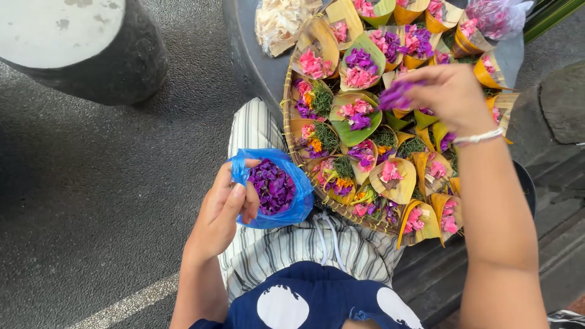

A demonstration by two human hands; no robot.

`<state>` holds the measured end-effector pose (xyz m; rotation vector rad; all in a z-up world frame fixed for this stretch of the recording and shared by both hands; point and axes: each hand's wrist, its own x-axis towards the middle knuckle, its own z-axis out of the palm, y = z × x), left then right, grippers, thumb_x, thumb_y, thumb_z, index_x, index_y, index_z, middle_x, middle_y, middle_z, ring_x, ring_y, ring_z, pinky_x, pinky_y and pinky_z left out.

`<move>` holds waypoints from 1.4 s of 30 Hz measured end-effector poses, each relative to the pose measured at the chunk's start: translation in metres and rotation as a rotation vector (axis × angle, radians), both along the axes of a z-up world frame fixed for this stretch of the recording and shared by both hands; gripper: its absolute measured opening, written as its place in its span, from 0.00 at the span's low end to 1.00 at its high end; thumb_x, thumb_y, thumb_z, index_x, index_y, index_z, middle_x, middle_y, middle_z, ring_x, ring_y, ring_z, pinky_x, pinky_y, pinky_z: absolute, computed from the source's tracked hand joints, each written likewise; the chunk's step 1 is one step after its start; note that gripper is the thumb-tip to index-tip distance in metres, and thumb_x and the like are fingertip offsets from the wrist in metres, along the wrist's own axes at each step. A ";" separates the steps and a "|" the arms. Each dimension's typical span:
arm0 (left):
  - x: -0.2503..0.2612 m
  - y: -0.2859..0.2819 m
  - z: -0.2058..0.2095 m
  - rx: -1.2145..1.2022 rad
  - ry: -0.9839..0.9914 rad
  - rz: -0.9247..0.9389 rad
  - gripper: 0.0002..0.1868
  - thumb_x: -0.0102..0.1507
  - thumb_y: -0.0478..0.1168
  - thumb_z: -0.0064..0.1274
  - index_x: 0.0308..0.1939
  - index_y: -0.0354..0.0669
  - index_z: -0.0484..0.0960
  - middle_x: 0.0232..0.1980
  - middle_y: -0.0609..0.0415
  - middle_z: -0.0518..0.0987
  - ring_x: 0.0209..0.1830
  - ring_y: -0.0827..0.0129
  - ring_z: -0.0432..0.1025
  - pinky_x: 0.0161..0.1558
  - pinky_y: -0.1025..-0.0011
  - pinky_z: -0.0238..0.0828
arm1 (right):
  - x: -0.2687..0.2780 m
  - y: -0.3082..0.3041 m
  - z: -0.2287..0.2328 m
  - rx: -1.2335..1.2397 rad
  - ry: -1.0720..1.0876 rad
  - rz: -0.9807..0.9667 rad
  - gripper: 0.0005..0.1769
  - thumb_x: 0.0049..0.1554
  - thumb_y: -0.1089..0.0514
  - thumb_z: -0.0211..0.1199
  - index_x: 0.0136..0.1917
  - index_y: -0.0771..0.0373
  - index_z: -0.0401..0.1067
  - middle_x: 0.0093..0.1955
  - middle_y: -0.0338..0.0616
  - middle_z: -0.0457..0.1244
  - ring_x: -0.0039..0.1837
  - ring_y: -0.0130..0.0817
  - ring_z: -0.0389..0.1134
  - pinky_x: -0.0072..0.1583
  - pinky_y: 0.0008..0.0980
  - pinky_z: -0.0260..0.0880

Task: Filling leaf cones with purple flower petals from a plastic bag.

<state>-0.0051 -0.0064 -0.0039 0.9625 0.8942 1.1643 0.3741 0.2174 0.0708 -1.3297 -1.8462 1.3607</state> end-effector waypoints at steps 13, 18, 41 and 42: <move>-0.004 -0.008 0.000 -0.009 0.077 0.071 0.24 0.74 0.49 0.35 0.69 0.38 0.64 0.30 0.56 0.73 0.27 0.76 0.66 0.33 0.76 0.65 | 0.036 0.036 -0.064 0.268 -0.356 -0.125 0.10 0.58 0.68 0.69 0.54 0.67 0.80 0.48 0.42 0.72 0.45 0.22 0.72 0.46 0.24 0.72; -0.004 -0.007 0.001 0.010 0.039 0.082 0.24 0.74 0.50 0.35 0.69 0.39 0.64 0.30 0.56 0.73 0.27 0.77 0.65 0.33 0.76 0.65 | 0.049 0.037 -0.064 0.320 -0.457 -0.116 0.11 0.59 0.67 0.69 0.56 0.68 0.80 0.43 0.44 0.72 0.44 0.25 0.71 0.47 0.26 0.72; 0.011 -0.018 0.011 0.017 -0.017 -0.107 0.28 0.74 0.53 0.38 0.72 0.37 0.62 0.32 0.56 0.72 0.29 0.76 0.66 0.34 0.76 0.66 | -0.179 -0.173 -0.077 0.530 -0.248 0.273 0.10 0.52 0.65 0.65 0.49 0.68 0.76 0.48 0.52 0.69 0.52 0.48 0.72 0.54 0.39 0.73; 0.012 -0.020 0.012 0.023 -0.024 -0.124 0.29 0.74 0.53 0.39 0.71 0.37 0.62 0.32 0.56 0.72 0.29 0.76 0.65 0.34 0.76 0.65 | -0.189 -0.174 -0.086 0.578 -0.294 0.269 0.09 0.52 0.62 0.64 0.47 0.68 0.74 0.47 0.53 0.68 0.51 0.51 0.71 0.53 0.42 0.73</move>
